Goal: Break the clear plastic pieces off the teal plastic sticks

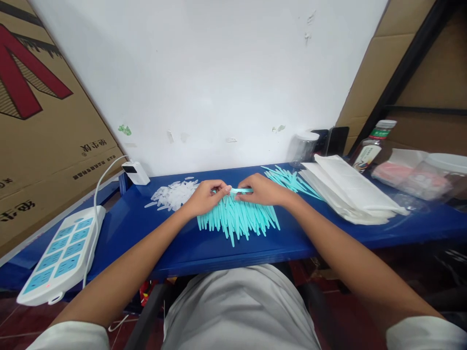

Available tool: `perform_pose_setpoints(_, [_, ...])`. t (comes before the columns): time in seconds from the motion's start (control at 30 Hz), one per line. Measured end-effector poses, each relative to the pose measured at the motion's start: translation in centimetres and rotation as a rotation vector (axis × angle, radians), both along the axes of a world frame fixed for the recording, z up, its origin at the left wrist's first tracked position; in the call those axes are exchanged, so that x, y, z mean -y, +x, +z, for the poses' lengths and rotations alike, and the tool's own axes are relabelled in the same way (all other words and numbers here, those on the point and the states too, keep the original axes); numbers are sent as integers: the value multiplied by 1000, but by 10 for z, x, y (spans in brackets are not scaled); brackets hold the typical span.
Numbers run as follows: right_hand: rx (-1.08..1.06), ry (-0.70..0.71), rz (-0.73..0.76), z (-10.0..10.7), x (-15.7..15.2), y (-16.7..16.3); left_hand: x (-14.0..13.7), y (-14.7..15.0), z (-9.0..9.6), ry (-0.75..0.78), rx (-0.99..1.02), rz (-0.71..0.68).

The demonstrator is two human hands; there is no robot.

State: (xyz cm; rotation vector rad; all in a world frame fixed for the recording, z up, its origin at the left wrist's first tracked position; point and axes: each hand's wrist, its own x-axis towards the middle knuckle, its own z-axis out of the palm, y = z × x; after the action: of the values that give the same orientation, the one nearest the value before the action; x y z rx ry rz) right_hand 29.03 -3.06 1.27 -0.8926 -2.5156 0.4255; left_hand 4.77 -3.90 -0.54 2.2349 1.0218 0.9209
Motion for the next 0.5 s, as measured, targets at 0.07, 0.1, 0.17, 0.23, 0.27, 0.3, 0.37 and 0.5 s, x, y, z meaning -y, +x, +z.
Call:
perform_pose_setpoints(0.07, [3, -2, -23, 2, -3, 4, -3, -4, 3, 21, 11, 27])
perform_pose_setpoints(0.1, [-2, -7, -36, 3, -4, 6, -4, -6, 5, 36, 6, 43])
perform_pose_setpoints(0.17, [-26, -33, -52, 6, -6, 9, -7, -10, 6, 66, -7, 74])
perform_pose_setpoints(0.23, [-51, -71, -49, 8, -7, 11, -11, -14, 6, 89, -14, 92])
perform_pose_setpoints(0.27, [-56, -88, -47, 9, -7, 12, -14, -16, 6, 94, -18, 93])
perform_pose_setpoints(0.3, [-55, -106, -45, 10, -7, 12, -16, -19, 6, 94, -25, 91])
perform_pose_setpoints(0.37, [-45, -143, -54, 14, -5, 14, -21, -26, 8, 79, -39, 90])
perform_pose_setpoints(0.5, [-48, -244, -100, 21, -2, 22, -28, -44, 16, 61, -59, 161])
